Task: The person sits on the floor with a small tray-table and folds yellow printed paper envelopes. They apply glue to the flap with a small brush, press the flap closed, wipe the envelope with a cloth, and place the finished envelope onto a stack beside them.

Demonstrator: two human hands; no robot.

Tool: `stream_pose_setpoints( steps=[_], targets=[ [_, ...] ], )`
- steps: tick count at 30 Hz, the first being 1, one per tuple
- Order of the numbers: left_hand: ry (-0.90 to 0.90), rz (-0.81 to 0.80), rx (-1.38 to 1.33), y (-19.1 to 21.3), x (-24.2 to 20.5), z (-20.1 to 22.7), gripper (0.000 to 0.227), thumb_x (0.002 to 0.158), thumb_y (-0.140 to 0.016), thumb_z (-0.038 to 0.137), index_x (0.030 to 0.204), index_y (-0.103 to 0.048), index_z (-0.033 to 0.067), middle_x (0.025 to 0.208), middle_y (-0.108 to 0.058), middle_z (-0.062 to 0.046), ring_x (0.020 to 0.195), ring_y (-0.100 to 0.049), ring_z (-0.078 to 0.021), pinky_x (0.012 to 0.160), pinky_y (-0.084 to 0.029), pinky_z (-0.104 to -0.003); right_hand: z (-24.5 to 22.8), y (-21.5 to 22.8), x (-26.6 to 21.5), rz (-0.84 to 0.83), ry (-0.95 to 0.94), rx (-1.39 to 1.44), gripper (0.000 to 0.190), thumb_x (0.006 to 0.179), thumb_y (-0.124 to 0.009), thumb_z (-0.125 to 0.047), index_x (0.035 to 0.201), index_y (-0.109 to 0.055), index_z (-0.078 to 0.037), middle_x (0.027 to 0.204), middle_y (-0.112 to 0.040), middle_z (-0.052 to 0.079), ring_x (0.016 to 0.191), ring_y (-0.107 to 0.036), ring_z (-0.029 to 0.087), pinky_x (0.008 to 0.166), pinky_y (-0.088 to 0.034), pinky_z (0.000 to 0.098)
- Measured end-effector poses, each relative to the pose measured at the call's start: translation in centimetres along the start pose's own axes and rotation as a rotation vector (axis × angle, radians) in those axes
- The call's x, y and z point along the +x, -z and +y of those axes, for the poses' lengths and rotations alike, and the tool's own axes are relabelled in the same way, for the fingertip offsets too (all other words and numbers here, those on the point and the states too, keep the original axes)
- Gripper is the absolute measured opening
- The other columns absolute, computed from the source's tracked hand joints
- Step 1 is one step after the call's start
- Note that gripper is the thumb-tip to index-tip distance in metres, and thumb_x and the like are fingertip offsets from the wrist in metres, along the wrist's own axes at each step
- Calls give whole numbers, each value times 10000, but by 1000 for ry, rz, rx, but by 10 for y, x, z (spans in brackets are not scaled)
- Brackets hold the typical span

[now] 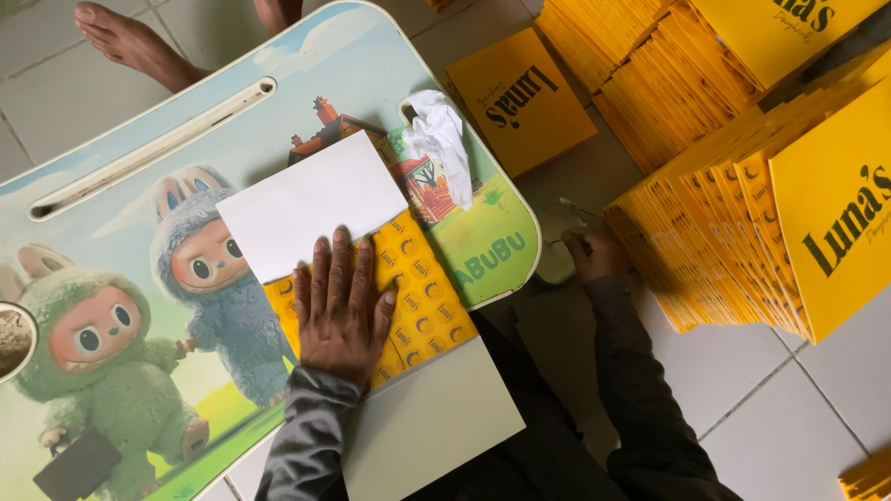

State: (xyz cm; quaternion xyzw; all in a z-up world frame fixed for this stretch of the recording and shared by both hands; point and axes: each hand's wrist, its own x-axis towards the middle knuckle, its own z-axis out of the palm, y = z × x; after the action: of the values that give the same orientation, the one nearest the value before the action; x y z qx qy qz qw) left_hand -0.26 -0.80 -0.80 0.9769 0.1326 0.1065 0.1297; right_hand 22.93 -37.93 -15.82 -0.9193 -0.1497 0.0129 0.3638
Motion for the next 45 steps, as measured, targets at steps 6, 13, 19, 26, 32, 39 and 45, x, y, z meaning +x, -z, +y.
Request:
stream_pose_setpoints(
  steps=[6, 13, 19, 26, 32, 39, 45],
  targets=[
    [14, -36, 1, -1, 0, -1, 686, 1045, -169, 607, 1641, -194, 268, 1702, -151, -95, 1558, -105, -316, 1236, -21, -527, 15, 6, 5, 113, -131, 382, 270, 1083, -729, -297, 998, -736, -41, 902, -726, 64, 764, -593, 126, 727, -560, 353],
    [15, -43, -8, -1, 0, -2, 679, 1048, -188, 598, 1641, -195, 269, 1700, -156, -97, 1559, -102, -315, 1237, -15, -527, 23, 2, -7, 97, -261, 450, 236, 1057, -730, -321, 1044, -752, -86, 798, -666, 8, 735, -599, 108, 705, -554, 312],
    [-5, -7, -15, -3, -1, -2, 680, 1051, -204, 584, 1643, -191, 251, 1700, -150, -105, 1556, -108, -326, 1236, -28, -536, 15, -8, -24, -72, -160, 340, 347, 1049, -702, -366, 1096, -760, -27, 968, -766, 204, 948, -734, 329, 834, -588, 494],
    [-33, 95, 64, -12, -2, -5, 701, 1056, -148, 594, 1642, -194, 212, 1693, -163, -123, 1548, -137, -320, 1230, -50, -513, -19, 41, 8, 232, -200, 522, 122, 1055, -733, -238, 1106, -724, -127, 938, -706, 80, 738, -632, 150, 675, -574, 301],
    [-79, 197, -33, -10, -2, -5, 682, 1065, -340, 522, 1616, -191, 149, 1694, -202, -136, 1568, -180, -312, 1294, -80, -521, -188, 85, 39, 18, 29, 1020, 161, 1034, -696, -221, 1095, -667, -75, 972, -702, 72, 770, -624, 124, 719, -561, 241],
    [-96, 316, -51, -28, -2, -8, 687, 1058, -309, 562, 1575, -353, 111, 1581, -376, -218, 1494, -331, -394, 1233, -195, -544, -324, -30, 52, -390, 253, 898, 236, 1019, -680, -159, 1091, -687, 66, 879, -724, 218, 728, -728, 227, 636, -643, 362],
    [-50, 387, -49, -30, -3, -5, 660, 1048, -342, 557, 1500, -469, 93, 1534, -443, -220, 1462, -398, -386, 1218, -248, -560, -394, -109, 41, -572, 438, 801, 174, 979, -735, -104, 1026, -735, 64, 766, -731, 206, 598, -724, 203, 580, -625, 329]
  ],
)
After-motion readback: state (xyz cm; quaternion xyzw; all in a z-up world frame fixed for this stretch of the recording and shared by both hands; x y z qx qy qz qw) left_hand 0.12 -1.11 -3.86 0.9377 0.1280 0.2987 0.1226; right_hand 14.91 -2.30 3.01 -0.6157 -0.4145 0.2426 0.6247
